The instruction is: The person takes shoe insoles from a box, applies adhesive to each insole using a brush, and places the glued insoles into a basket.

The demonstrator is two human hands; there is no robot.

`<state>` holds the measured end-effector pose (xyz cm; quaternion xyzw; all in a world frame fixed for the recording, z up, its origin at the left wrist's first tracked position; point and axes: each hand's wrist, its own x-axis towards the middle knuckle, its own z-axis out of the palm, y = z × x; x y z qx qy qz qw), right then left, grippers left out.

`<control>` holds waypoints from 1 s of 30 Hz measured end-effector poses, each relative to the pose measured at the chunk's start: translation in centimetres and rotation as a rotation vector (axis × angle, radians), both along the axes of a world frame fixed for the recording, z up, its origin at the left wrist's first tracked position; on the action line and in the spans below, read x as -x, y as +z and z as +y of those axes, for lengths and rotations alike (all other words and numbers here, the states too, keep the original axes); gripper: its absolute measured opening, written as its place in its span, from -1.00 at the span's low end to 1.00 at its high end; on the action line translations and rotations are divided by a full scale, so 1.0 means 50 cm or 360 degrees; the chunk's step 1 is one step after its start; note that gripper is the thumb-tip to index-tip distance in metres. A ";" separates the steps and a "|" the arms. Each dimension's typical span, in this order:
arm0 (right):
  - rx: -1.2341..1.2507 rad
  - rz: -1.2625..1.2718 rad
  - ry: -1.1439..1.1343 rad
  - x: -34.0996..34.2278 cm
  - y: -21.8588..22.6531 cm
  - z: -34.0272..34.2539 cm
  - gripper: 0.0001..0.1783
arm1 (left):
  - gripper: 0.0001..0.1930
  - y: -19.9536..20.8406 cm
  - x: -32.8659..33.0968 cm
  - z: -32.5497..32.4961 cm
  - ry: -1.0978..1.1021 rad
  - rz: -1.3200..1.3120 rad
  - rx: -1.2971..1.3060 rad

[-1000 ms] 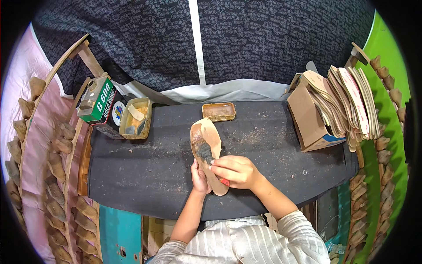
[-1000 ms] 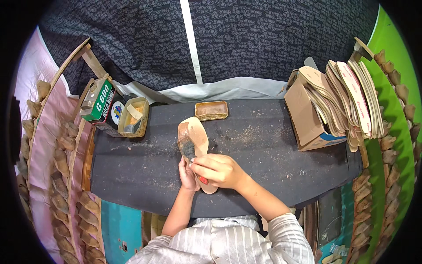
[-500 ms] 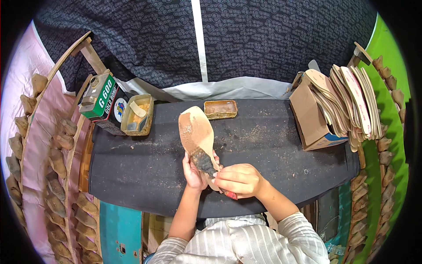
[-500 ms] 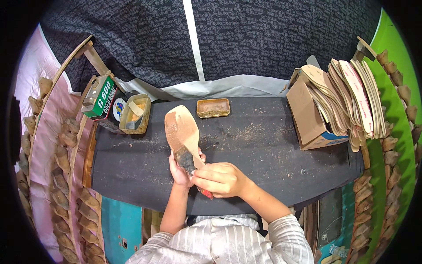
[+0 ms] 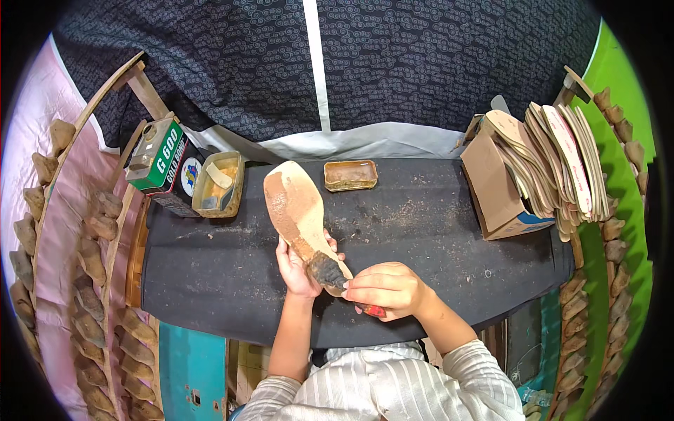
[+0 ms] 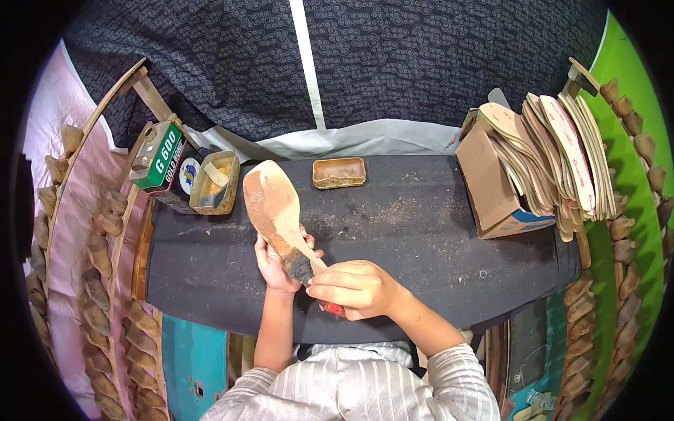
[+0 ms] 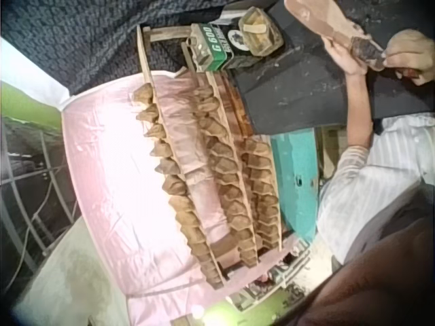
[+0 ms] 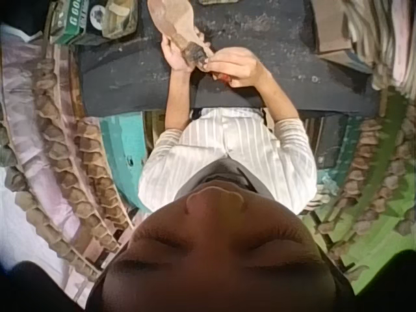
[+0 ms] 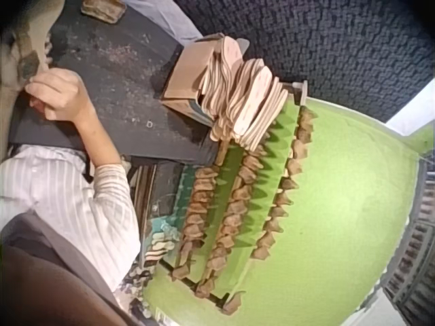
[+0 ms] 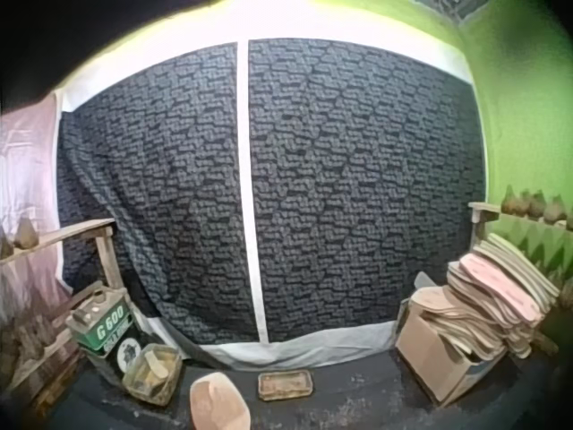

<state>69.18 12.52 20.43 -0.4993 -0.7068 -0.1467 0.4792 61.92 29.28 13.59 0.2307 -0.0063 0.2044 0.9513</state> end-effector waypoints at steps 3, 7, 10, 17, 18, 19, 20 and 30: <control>0.0080 0.0057 0.0022 -0.009 0.008 -0.006 -0.72 | -0.34 0.003 0.007 0.003 0.0065 0.0009 -0.0029; -0.0146 0.0281 -0.0171 -0.045 0.010 -0.006 -0.55 | -0.34 0.037 0.006 -0.012 0.0357 0.0360 0.0036; -0.0245 0.0320 -0.0776 -0.082 0.004 0.027 -0.52 | -0.34 -0.024 0.022 0.009 0.0045 0.0067 0.0009; -0.0065 0.0472 -0.0972 -0.203 -0.086 0.096 -0.63 | -0.28 -0.026 0.019 -0.018 -0.0027 0.0179 -0.0030; -0.0042 0.0421 -0.0990 -0.218 -0.099 0.104 -0.64 | -0.28 -0.029 0.017 -0.020 -0.0043 0.0183 -0.0055; -0.0018 0.0371 -0.1005 -0.230 -0.109 0.113 -0.65 | -0.28 -0.028 0.018 -0.020 -0.0055 0.0188 -0.0079; 0.0002 0.0310 -0.1014 -0.241 -0.118 0.119 -0.65 | -0.28 -0.026 0.018 -0.022 -0.0051 0.0187 -0.0078; 0.0048 0.0458 -0.0997 -0.245 -0.116 0.117 -0.65 | -0.27 -0.022 0.025 -0.010 0.0024 0.0231 -0.0126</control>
